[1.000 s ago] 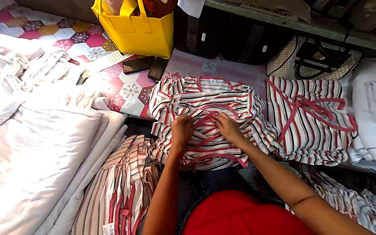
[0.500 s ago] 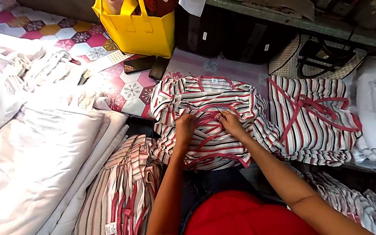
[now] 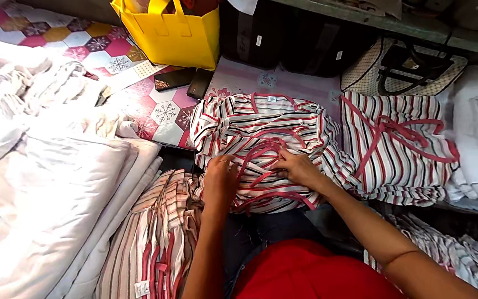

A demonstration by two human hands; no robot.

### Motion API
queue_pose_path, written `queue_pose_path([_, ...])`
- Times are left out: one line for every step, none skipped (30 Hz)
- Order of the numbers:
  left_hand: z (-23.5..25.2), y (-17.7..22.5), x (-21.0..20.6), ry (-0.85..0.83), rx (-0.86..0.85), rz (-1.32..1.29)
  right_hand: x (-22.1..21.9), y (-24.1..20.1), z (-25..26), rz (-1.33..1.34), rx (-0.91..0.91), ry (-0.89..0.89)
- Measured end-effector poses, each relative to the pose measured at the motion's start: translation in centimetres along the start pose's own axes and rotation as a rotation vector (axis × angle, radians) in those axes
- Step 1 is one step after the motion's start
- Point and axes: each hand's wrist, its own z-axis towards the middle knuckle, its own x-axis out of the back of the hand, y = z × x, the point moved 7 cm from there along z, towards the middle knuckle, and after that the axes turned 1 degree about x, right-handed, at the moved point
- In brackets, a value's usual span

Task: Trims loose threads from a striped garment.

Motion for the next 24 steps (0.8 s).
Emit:
queue_pose_path([0.9,1.2,-1.4,0.013,-0.116,-0.041,0.3,0.4,-0.1,-0.012,-0.002,-0.047])
queue_pose_path([1.8,1.8,-2.4,0.016,-0.198,-0.054,1.3,1.0,-0.3,0.008,-0.014,-0.069])
queue_pose_path([2.7,2.1,-3.1,0.019,-0.262,-0.048,2.8,1.6,-0.8,0.037,-0.035,-0.081])
queue_pose_path([3.5,2.1,-3.7,0.017,-0.320,-0.030,4.5,2.3,-1.3,0.050,-0.067,-0.078])
queue_pose_path([4.4,2.0,-4.3,0.004,-0.372,-0.005,6.2,3.0,-1.7,0.043,-0.103,-0.044])
queue_pose_path([5.2,1.9,-5.0,-0.017,-0.415,0.026,7.7,3.7,-2.1,0.024,-0.138,0.022])
queue_pose_path([6.1,1.8,-5.7,-0.049,-0.433,0.060,8.7,4.3,-2.2,0.006,-0.172,0.093])
queue_pose_path([6.8,1.6,-6.4,-0.085,-0.429,0.097,9.2,5.0,-2.1,0.002,-0.205,0.157])
queue_pose_path([7.4,1.3,-7.0,-0.111,-0.412,0.131,9.2,5.4,-1.8,0.007,-0.220,0.224])
queue_pose_path([7.8,1.2,-7.4,-0.117,-0.404,0.162,8.8,5.8,-1.4,0.017,-0.220,0.286])
queue_pose_path([8.0,1.1,-7.5,-0.107,-0.410,0.192,8.0,6.2,-1.0,0.012,-0.237,0.293])
queue_pose_path([8.1,1.2,-7.4,-0.098,-0.417,0.212,7.0,6.5,-0.7,-0.012,-0.282,0.249])
queue_pose_path([8.0,1.4,-7.1,-0.077,-0.435,0.220,6.0,6.8,-0.5,-0.028,-0.331,0.193])
queue_pose_path([7.7,1.6,-6.7,-0.043,-0.460,0.221,5.1,6.9,-0.5,-0.037,-0.365,0.158])
queue_pose_path([7.4,1.8,-6.0,0.000,-0.491,0.210,4.7,6.9,-0.6,-0.037,-0.377,0.157])
queue_pose_path([7.0,1.8,-5.2,0.042,-0.516,0.188,4.8,6.8,-0.9,-0.037,-0.364,0.189])
queue_pose_path([6.4,1.8,-4.2,0.096,-0.542,0.159,5.4,6.5,-1.4,-0.034,-0.332,0.238])
queue_pose_path([5.4,1.8,-3.2,0.154,-0.564,0.128,6.1,6.1,-2.1,-0.033,-0.289,0.286])
queue_pose_path([4.2,1.7,-2.3,0.207,-0.581,0.099,6.9,5.4,-3.0,-0.033,-0.254,0.310])
queue_pose_path([2.7,1.5,-1.6,0.248,-0.595,0.079,7.7,4.7,-4.1,-0.042,-0.225,0.299])
queue_pose_path([1.2,1.1,-1.3,0.270,-0.601,0.063,8.2,4.0,-5.2,-0.044,-0.209,0.232])
queue_pose_path([-0.4,0.5,-1.5,0.254,-0.587,0.057,8.4,3.5,-6.4,-0.037,-0.203,0.117])
queue_pose_path([-1.7,0.0,-2.0,0.178,-0.549,0.063,8.5,3.3,-7.3,-0.014,-0.198,0.024])
queue_pose_path([-2.7,-0.4,-2.5,0.065,-0.492,0.075,8.6,3.2,-7.9,0.015,-0.210,0.002])
